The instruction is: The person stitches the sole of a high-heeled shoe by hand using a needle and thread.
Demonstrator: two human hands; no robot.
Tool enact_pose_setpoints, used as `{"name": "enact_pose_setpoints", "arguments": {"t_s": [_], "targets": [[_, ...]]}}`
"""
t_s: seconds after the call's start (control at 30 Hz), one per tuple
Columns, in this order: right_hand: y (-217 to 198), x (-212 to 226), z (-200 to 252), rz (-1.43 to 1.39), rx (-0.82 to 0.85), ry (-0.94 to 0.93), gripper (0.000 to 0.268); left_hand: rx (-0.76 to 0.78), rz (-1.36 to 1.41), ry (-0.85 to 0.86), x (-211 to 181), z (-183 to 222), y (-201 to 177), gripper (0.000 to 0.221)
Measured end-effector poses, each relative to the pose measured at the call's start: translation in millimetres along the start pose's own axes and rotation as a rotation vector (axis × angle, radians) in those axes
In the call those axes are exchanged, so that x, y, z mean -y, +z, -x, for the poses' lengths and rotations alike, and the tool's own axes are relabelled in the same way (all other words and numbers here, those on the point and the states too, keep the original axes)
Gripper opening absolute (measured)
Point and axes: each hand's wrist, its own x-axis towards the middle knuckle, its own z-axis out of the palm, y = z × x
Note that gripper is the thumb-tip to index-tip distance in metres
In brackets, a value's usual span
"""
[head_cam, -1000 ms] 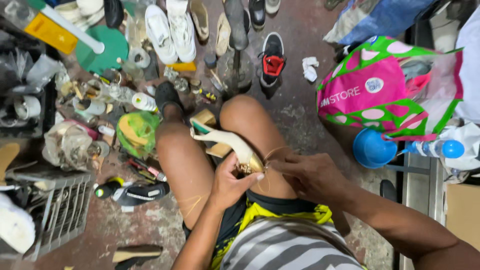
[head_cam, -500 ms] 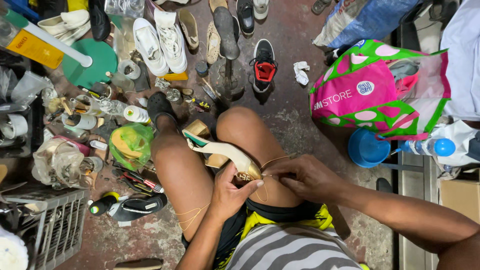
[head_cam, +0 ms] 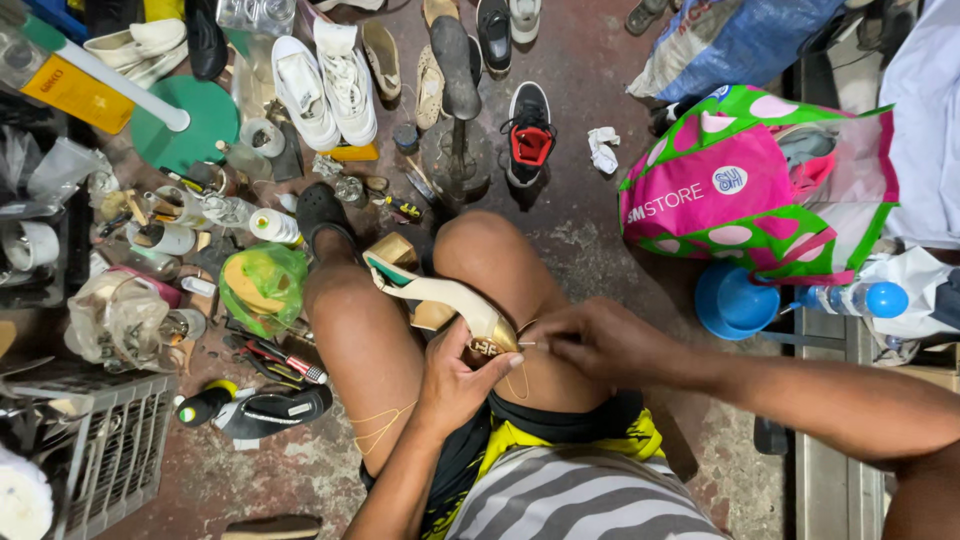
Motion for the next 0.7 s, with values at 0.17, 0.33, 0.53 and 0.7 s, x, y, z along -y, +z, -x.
{"name": "enact_pose_setpoints", "arguments": {"t_s": [0.17,0.33,0.53,0.7], "targets": [[-2.4,-0.1,-0.6,0.173,0.119,-0.016,0.043,0.008,-0.028,0.008,0.6,-1.7,-1.3,0.028],[-6.9,3.7,1.1,0.341,-0.03,-0.442,0.044,0.006,-0.026,0.1,-1.3,-0.3,-2.7,0.029],[-5.2,8.8,-11.7,-0.067,0.125,0.057,0.022,0.023,-0.04,-0.003,-1.9,-1.7,-3.7,0.029],[-0.4,12.5,-10.1,-0.05,0.06,-0.044,0.011,0.031,-0.035,0.061,-0.6,-2.6,-4.3,0.029]]}}
